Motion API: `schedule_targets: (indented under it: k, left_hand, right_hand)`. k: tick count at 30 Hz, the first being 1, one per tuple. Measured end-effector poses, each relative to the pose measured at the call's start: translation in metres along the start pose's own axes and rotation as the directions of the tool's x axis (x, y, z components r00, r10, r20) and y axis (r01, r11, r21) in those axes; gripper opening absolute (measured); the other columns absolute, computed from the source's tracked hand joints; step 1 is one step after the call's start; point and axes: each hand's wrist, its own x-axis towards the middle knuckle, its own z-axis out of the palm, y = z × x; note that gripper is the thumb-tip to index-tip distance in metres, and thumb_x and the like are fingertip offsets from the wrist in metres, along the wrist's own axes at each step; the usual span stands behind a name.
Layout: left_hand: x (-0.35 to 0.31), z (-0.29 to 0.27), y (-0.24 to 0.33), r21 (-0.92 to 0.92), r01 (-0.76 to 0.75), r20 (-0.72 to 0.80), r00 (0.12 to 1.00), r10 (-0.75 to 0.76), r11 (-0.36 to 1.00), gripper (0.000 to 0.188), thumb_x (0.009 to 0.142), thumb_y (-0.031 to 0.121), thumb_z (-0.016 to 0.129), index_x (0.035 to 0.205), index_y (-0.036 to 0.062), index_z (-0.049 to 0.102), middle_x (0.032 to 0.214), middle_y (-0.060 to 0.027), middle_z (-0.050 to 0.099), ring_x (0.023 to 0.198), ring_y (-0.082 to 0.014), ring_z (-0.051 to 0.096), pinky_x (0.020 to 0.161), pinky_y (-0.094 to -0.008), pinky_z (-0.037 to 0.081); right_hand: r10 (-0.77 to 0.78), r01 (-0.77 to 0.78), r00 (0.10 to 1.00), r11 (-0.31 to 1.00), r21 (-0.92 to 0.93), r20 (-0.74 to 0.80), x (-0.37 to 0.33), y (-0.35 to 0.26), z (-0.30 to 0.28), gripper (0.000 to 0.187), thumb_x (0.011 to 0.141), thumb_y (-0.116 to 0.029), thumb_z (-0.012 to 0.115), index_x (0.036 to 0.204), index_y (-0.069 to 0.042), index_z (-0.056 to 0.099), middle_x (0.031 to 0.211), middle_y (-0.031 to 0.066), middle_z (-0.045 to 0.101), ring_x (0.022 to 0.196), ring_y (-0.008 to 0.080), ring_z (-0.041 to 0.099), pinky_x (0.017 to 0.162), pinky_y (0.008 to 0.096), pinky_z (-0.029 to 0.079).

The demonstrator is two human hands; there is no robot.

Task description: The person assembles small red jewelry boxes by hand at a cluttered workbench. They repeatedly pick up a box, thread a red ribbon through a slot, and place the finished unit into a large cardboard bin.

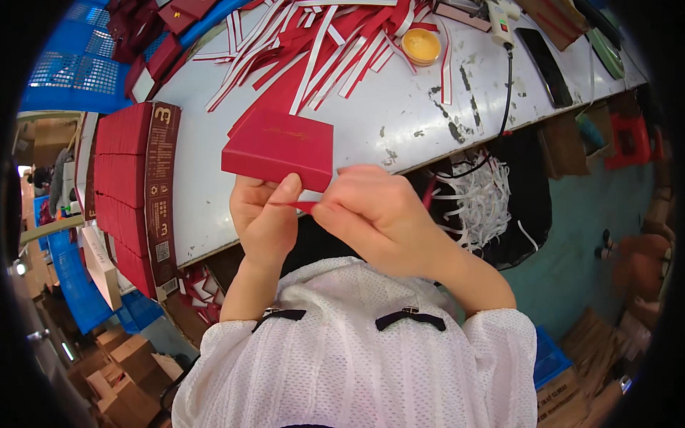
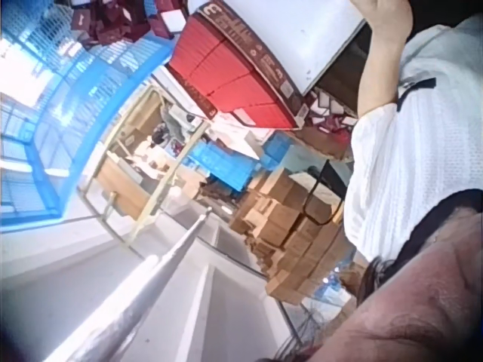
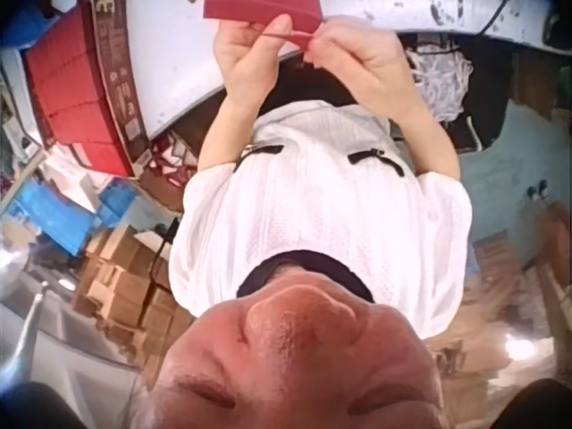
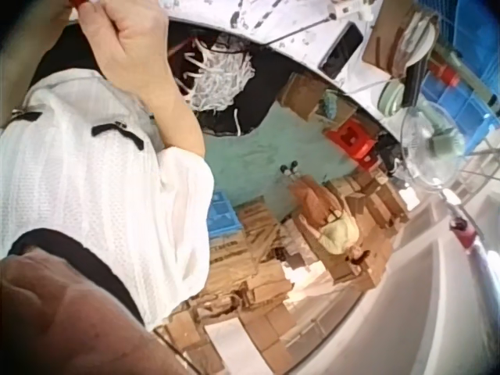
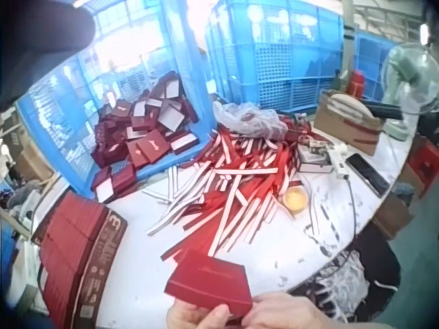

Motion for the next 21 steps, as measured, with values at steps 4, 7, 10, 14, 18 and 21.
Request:
schedule_targets:
  k: [4, 7, 10, 14, 18, 21]
  left_hand:
    - [-0.004, -0.001, 0.001, -0.094, -0.013, 0.12, 0.993, 0.024, 0.995, 0.032, 0.075, -0.009, 0.038, 0.106, -0.0049, 0.041, 0.1, -0.0125, 0.052, 0.091, -0.0164, 0.051, 0.078, -0.0277, 0.041]
    - [-0.007, 0.0, 0.001, -0.098, -0.005, 0.134, 0.991, 0.018, 0.995, 0.034, 0.074, -0.01, 0.035, 0.107, -0.0051, 0.041, 0.101, -0.0134, 0.051, 0.092, -0.0174, 0.051, 0.079, -0.0279, 0.04]
    - [-0.009, -0.001, 0.002, -0.098, 0.002, 0.161, 0.987, 0.014, 0.995, 0.033, 0.074, -0.01, 0.036, 0.106, -0.0048, 0.041, 0.102, -0.0134, 0.051, 0.093, -0.0172, 0.05, 0.079, -0.0278, 0.04]
    - [-0.008, 0.004, -0.002, -0.064, -0.08, 0.135, 0.987, 0.088, 0.995, 0.026, 0.077, -0.006, 0.041, 0.103, -0.0037, 0.044, 0.1, -0.012, 0.052, 0.091, -0.0157, 0.051, 0.078, -0.0271, 0.04]
    - [-0.004, 0.008, -0.003, 0.042, -0.045, -0.011, 0.999, 0.046, 0.998, 0.019, 0.08, -0.002, 0.048, 0.098, -0.0025, 0.048, 0.095, -0.0105, 0.055, 0.085, -0.0154, 0.054, 0.076, -0.0273, 0.043]
    - [0.007, 0.007, -0.004, -0.004, 0.031, -0.118, 0.993, -0.031, 1.0, 0.021, 0.083, 0.004, 0.043, 0.102, -0.0038, 0.046, 0.096, -0.014, 0.055, 0.081, -0.0212, 0.057, 0.072, -0.0329, 0.048]
  right_hand:
    - [0.002, -0.005, 0.996, 0.999, -0.042, -0.085, 0.002, -0.002, 0.003, 0.024, 0.075, -0.008, 0.053, 0.054, -0.002, 0.043, 0.049, 0.0076, 0.041, 0.046, 0.0223, 0.039, 0.052, 0.0308, 0.033]
    - [0.044, -0.046, 0.992, 0.999, -0.019, -0.12, 0.002, -0.001, 0.004, 0.025, 0.075, -0.007, 0.052, 0.052, -0.002, 0.042, 0.046, 0.0075, 0.039, 0.045, 0.0223, 0.038, 0.05, 0.031, 0.033]
    - [0.076, -0.073, 0.989, 0.997, 0.022, -0.128, 0.001, -0.001, 0.002, 0.026, 0.074, -0.007, 0.052, 0.051, -0.002, 0.042, 0.045, 0.0078, 0.039, 0.044, 0.0222, 0.038, 0.049, 0.0315, 0.033]
    - [0.114, -0.109, 0.985, 0.993, 0.045, -0.128, 0.001, -0.002, 0.001, 0.026, 0.074, -0.007, 0.052, 0.051, -0.001, 0.042, 0.045, 0.0081, 0.038, 0.044, 0.0222, 0.039, 0.047, 0.0319, 0.033]
    - [0.154, -0.157, 0.985, 0.987, -0.033, -0.08, 0.002, -0.004, -0.003, 0.023, 0.074, -0.008, 0.053, 0.053, -0.001, 0.044, 0.046, 0.0098, 0.04, 0.044, 0.0241, 0.04, 0.046, 0.0327, 0.033]
    - [0.104, -0.114, 0.99, 0.987, -0.116, -0.092, 0.003, -0.001, -0.005, 0.02, 0.074, -0.009, 0.052, 0.057, -0.001, 0.046, 0.049, 0.0117, 0.043, 0.044, 0.0259, 0.042, 0.045, 0.0331, 0.033]
